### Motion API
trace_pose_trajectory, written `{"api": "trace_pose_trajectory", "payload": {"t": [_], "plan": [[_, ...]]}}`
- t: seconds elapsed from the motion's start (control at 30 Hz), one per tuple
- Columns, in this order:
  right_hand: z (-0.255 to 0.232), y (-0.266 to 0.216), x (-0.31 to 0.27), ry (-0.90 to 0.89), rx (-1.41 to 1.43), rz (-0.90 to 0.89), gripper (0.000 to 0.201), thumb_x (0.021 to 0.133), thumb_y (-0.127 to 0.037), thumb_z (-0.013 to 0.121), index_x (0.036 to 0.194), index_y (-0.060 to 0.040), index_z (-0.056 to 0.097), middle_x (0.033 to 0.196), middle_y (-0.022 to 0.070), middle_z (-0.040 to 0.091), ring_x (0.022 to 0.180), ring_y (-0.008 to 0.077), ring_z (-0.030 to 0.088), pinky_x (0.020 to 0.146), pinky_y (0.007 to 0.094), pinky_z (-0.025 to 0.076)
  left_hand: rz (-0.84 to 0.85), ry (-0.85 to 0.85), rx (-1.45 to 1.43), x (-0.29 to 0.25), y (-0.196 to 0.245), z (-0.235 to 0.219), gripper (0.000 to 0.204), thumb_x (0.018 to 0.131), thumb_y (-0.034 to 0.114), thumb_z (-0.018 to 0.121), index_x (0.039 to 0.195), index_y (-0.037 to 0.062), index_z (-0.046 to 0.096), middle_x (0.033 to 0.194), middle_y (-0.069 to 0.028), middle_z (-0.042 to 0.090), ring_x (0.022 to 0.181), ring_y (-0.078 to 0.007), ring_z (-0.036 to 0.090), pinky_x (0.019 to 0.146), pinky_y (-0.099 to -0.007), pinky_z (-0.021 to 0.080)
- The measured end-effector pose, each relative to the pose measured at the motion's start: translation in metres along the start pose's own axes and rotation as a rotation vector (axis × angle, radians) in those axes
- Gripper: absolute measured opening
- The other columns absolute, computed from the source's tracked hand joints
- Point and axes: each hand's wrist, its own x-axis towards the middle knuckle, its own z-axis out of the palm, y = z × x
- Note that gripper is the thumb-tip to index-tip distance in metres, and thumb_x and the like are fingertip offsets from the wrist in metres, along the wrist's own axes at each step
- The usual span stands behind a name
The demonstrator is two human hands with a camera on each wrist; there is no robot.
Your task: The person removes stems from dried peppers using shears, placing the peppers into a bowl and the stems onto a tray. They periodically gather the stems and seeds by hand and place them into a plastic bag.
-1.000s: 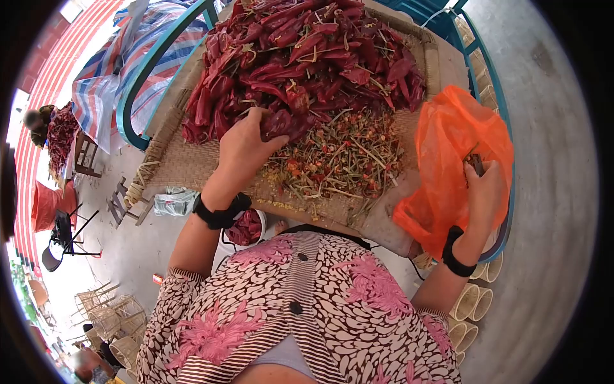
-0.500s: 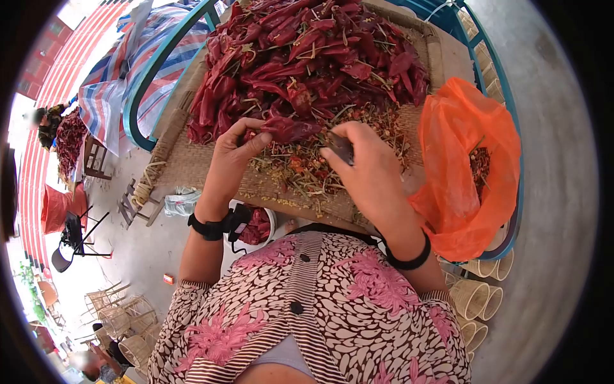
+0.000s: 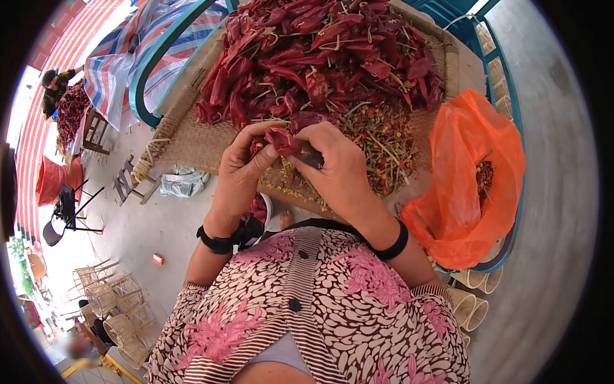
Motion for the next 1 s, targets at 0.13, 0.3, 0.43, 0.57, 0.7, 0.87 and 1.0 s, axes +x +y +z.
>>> {"api": "trace_pose_trajectory", "payload": {"t": [0.13,0.3,0.43,0.57,0.7,0.87,1.0], "plan": [[-0.001,-0.005,-0.003,0.01,-0.057,-0.095,0.031,0.07,-0.005,0.074,0.098,-0.0047,0.061,0.092,0.0083,0.061,0.079,0.0276,0.065,0.065,0.034,0.051,-0.048,-0.004,-0.023,-0.011,0.004,0.004,0.038,0.09,0.013,0.066,0.126,0.0061,0.056,0.106,0.0019,0.058,0.092,-0.0059,0.053,0.079,-0.021,0.045],[0.002,-0.001,-0.006,0.022,-0.037,-0.102,0.031,0.069,-0.005,0.074,0.097,-0.0046,0.061,0.093,0.008,0.062,0.08,0.0275,0.065,0.065,0.0332,0.052,0.02,-0.006,-0.047,-0.013,-0.003,0.008,0.048,0.085,0.013,0.071,0.129,0.0059,0.054,0.113,0.0007,0.056,0.104,-0.0086,0.052,0.087,-0.0224,0.044],[0.006,0.003,-0.008,0.003,-0.024,-0.096,0.031,0.07,-0.005,0.074,0.098,-0.0047,0.061,0.094,0.0079,0.063,0.08,0.0274,0.066,0.066,0.033,0.052,0.021,-0.003,-0.039,-0.012,-0.012,0.01,0.056,0.081,0.012,0.074,0.132,0.0063,0.052,0.119,-0.001,0.054,0.109,-0.0111,0.051,0.092,-0.0256,0.043],[0.013,0.007,-0.009,-0.028,-0.024,-0.109,0.031,0.072,-0.006,0.073,0.101,-0.005,0.062,0.098,0.0083,0.063,0.083,0.0276,0.066,0.068,0.0339,0.053,0.117,0.02,0.137,-0.007,-0.03,0.0,0.059,0.077,0.009,0.074,0.132,0.0062,0.052,0.122,-0.0048,0.055,0.11,-0.0155,0.052,0.096,-0.0293,0.041],[0.003,0.012,-0.003,-0.092,-0.165,-0.045,0.033,0.075,-0.007,0.071,0.106,-0.0055,0.061,0.107,0.0089,0.061,0.089,0.0293,0.065,0.073,0.037,0.053,0.265,0.044,0.341,0.004,-0.039,-0.006,0.058,0.077,0.006,0.072,0.131,0.0072,0.053,0.118,-0.0074,0.057,0.105,-0.0177,0.053,0.093,-0.0287,0.04],[-0.006,0.038,0.005,-0.081,-0.45,0.185,0.042,0.079,-0.008,0.068,0.119,-0.0089,0.054,0.118,0.0107,0.056,0.095,0.0333,0.063,0.078,0.0416,0.051,0.417,0.165,0.758,0.015,-0.046,-0.023,0.037,0.087,0.006,0.065,0.123,0.0068,0.054,0.104,-0.0023,0.06,0.094,-0.0107,0.053,0.081,-0.0226,0.042],[0.007,0.062,0.014,-0.173,-0.549,0.191,0.043,0.081,-0.01,0.068,0.12,-0.0099,0.052,0.118,0.0127,0.056,0.093,0.0349,0.063,0.077,0.043,0.051,0.189,0.351,0.285,0.013,-0.054,-0.019,0.023,0.088,0.003,0.065,0.107,0.0052,0.053,0.09,-0.0013,0.058,0.083,-0.0092,0.051,0.076,-0.0227,0.042]]}}
